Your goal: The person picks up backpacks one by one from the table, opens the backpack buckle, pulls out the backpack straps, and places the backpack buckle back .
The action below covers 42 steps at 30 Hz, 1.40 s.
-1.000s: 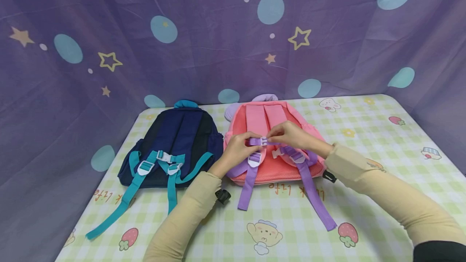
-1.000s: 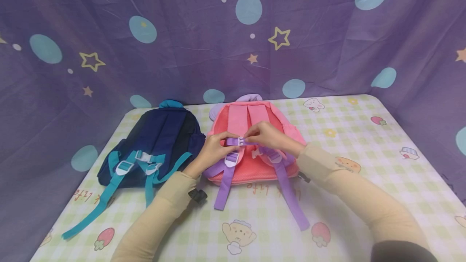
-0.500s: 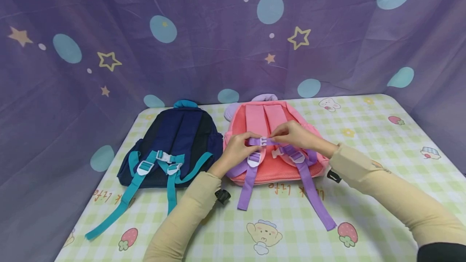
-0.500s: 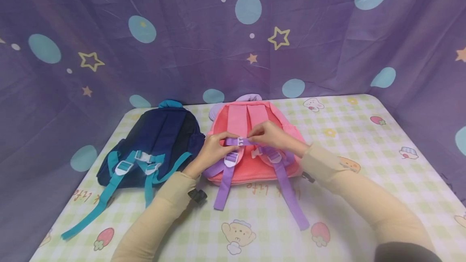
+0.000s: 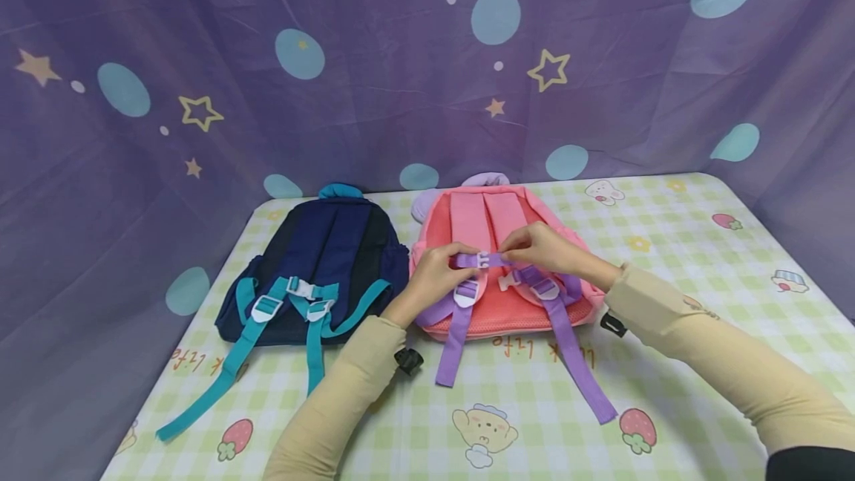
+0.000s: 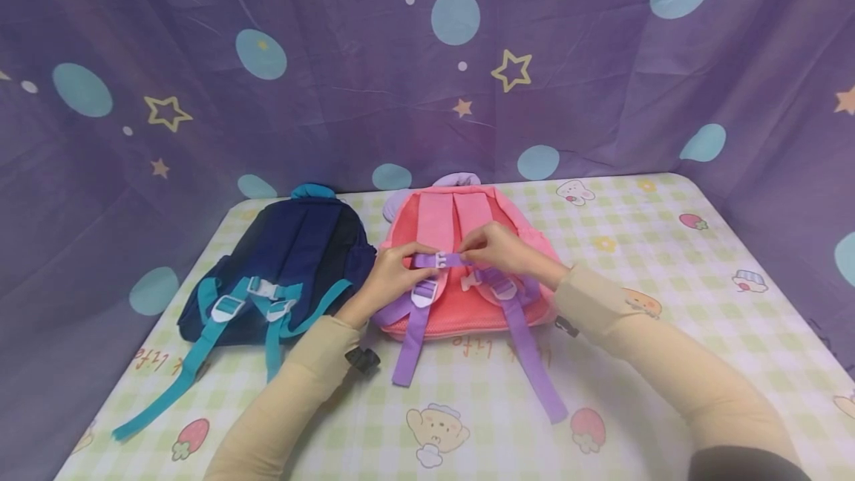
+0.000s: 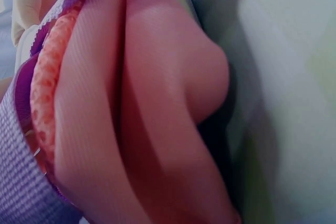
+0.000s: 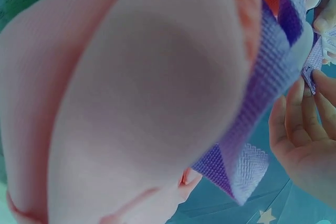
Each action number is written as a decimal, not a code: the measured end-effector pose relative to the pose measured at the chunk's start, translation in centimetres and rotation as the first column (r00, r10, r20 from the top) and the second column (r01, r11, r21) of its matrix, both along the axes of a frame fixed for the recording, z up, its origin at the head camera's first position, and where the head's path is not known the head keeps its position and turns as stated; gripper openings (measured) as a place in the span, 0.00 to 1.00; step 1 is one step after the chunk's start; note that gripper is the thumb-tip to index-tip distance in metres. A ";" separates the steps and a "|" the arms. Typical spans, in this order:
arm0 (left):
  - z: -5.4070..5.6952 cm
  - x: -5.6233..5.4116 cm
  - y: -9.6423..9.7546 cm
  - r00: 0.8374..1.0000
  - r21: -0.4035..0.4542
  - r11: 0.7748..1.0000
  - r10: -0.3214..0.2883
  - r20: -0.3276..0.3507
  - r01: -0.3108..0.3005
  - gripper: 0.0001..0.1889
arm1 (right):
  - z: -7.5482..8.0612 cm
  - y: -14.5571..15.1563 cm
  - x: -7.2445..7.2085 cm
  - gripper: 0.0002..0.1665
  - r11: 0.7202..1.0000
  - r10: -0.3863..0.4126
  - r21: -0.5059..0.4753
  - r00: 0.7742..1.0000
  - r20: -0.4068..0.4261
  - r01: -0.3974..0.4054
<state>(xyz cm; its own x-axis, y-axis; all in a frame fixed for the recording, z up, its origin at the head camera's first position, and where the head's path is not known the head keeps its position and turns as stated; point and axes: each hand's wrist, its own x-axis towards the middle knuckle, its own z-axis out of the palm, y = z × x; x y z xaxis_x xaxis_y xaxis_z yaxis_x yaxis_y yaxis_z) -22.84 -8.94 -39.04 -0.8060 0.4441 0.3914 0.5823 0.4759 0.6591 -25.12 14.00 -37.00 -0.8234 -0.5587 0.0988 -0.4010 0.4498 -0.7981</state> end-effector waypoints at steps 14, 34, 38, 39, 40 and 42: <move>0.1 0.1 0.0 1.000 0.006 1.000 0.006 0.011 -0.006 0.14 | 0.1 -0.7 -0.1 0.08 1.000 0.023 -0.007 0.999 -0.031 -0.023; 0.1 0.0 0.0 1.000 0.022 1.000 -0.013 0.011 0.013 0.13 | 0.4 -1.7 0.2 0.09 1.000 0.015 -0.015 1.000 -0.023 -0.016; 0.2 0.0 0.0 1.000 0.017 1.000 -0.012 0.018 0.011 0.13 | 0.3 -1.4 0.3 0.09 1.000 -0.001 -0.010 1.000 -0.028 0.001; 0.2 0.0 0.0 1.000 0.015 1.000 -0.011 0.018 0.010 0.13 | 0.3 -1.3 0.3 0.09 1.000 -0.003 -0.009 1.000 -0.027 0.003; 0.1 0.0 0.0 1.000 0.014 1.000 -0.010 0.018 0.009 0.14 | 0.2 -1.2 0.3 0.09 1.000 -0.006 -0.009 1.000 -0.025 0.006; 0.1 0.0 0.0 1.000 0.012 1.000 -0.007 0.017 0.007 0.14 | 0.1 -1.0 0.2 0.10 1.000 -0.009 -0.011 1.000 -0.017 0.008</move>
<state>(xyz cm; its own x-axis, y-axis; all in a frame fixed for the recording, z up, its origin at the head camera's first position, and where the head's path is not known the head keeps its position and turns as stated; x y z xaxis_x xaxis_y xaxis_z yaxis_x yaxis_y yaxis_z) -22.81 -8.98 -38.92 -0.8093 0.4452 0.3830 0.5744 0.4636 0.6747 -24.87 12.96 -36.86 -0.8264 -0.5505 0.1189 -0.4106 0.4444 -0.7962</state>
